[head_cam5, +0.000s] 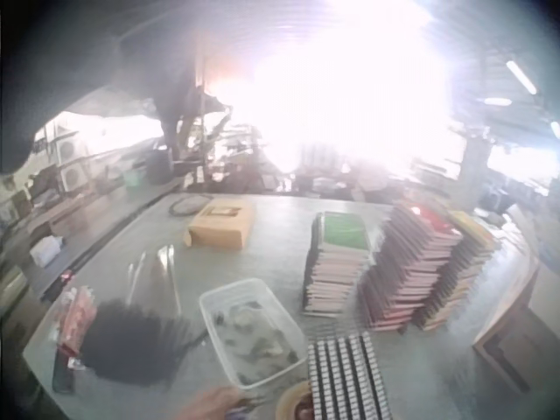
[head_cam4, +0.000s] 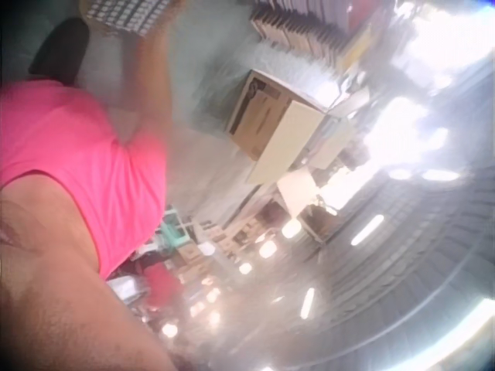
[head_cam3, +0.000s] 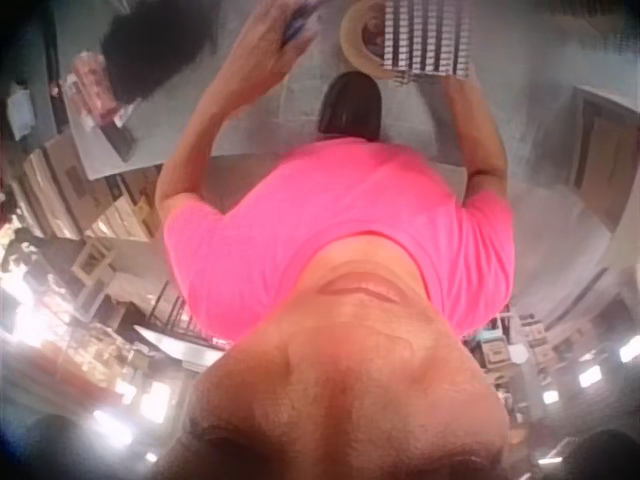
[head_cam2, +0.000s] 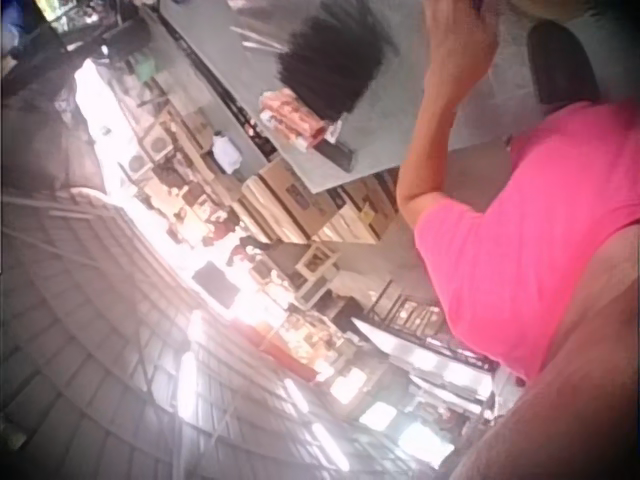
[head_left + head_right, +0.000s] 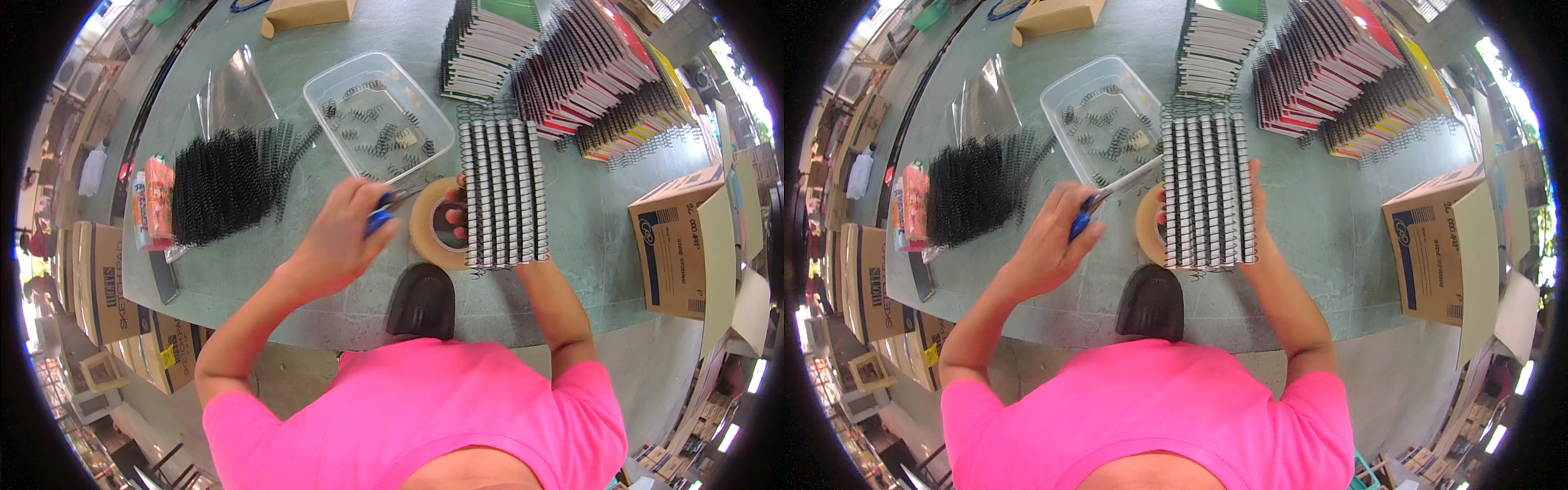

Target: The person uses shears to trim the ends of the spiral binding on stacks of green and red notebooks, then stacks the finished notebooks into piles on the table.

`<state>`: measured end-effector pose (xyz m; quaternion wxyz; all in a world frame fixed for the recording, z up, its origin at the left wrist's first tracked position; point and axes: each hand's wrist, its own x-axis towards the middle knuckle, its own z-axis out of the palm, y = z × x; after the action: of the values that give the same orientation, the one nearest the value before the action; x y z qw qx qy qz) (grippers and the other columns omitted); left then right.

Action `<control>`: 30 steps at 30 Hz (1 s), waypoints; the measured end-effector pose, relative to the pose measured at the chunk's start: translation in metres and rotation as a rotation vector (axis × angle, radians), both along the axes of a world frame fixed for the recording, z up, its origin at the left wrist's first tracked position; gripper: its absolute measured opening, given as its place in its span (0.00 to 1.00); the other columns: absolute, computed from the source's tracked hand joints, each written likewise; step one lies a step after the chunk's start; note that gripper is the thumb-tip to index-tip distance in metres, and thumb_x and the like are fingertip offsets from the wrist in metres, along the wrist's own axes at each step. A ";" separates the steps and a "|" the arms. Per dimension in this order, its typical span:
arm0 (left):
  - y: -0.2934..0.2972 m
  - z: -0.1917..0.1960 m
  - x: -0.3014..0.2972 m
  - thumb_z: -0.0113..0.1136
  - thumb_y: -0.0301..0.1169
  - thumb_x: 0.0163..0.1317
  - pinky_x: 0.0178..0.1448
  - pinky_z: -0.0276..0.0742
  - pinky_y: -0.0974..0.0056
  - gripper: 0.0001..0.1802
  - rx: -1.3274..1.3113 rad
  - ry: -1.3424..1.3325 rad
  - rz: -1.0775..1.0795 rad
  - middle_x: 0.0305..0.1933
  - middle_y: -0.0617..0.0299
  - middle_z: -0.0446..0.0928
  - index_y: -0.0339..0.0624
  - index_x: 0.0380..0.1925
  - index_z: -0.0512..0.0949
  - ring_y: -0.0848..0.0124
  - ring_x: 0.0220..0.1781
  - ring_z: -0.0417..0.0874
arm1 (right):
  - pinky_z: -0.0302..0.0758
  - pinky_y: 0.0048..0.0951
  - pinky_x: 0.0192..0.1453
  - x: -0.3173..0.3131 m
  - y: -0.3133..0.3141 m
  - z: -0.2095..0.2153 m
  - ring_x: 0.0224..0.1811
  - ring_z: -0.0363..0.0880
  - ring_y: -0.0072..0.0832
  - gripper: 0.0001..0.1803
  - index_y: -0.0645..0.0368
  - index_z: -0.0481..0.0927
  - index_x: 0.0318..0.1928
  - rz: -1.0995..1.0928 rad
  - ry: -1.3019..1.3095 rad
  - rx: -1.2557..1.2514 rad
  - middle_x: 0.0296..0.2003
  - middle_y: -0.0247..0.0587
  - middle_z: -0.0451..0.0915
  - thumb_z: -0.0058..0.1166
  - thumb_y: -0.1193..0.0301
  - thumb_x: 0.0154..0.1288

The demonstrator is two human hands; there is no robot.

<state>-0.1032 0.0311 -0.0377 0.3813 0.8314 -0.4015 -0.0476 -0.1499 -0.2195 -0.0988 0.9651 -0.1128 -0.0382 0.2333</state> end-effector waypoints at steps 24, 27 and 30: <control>-0.010 0.009 0.094 0.58 0.28 0.40 0.42 0.65 0.61 0.18 0.237 -0.613 -0.016 0.30 0.59 0.71 0.43 0.37 0.74 0.63 0.37 0.73 | 0.76 0.42 0.49 0.029 -0.010 0.000 0.43 0.78 0.40 0.32 0.66 0.68 0.52 -0.141 0.111 -0.291 0.45 0.52 0.75 0.52 0.52 0.57; -0.010 0.011 0.096 0.59 0.28 0.41 0.41 0.67 0.60 0.17 0.358 -0.499 -0.021 0.30 0.59 0.72 0.42 0.36 0.74 0.62 0.37 0.74 | 0.75 0.42 0.49 0.029 -0.009 0.000 0.43 0.78 0.39 0.31 0.65 0.68 0.52 -0.129 0.180 -0.336 0.45 0.51 0.75 0.51 0.53 0.58; -0.008 0.007 0.100 0.58 0.29 0.42 0.42 0.69 0.58 0.15 0.530 -0.362 0.006 0.31 0.58 0.73 0.42 0.34 0.74 0.61 0.38 0.75 | 0.76 0.38 0.48 0.035 -0.013 -0.004 0.42 0.78 0.35 0.27 0.63 0.68 0.52 -0.106 0.217 -0.422 0.44 0.48 0.76 0.49 0.55 0.60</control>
<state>-0.0027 0.0234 -0.0312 0.0738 0.8978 -0.4342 -0.0007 -0.1148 -0.2321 -0.1027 0.9295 -0.2880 0.1212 0.1959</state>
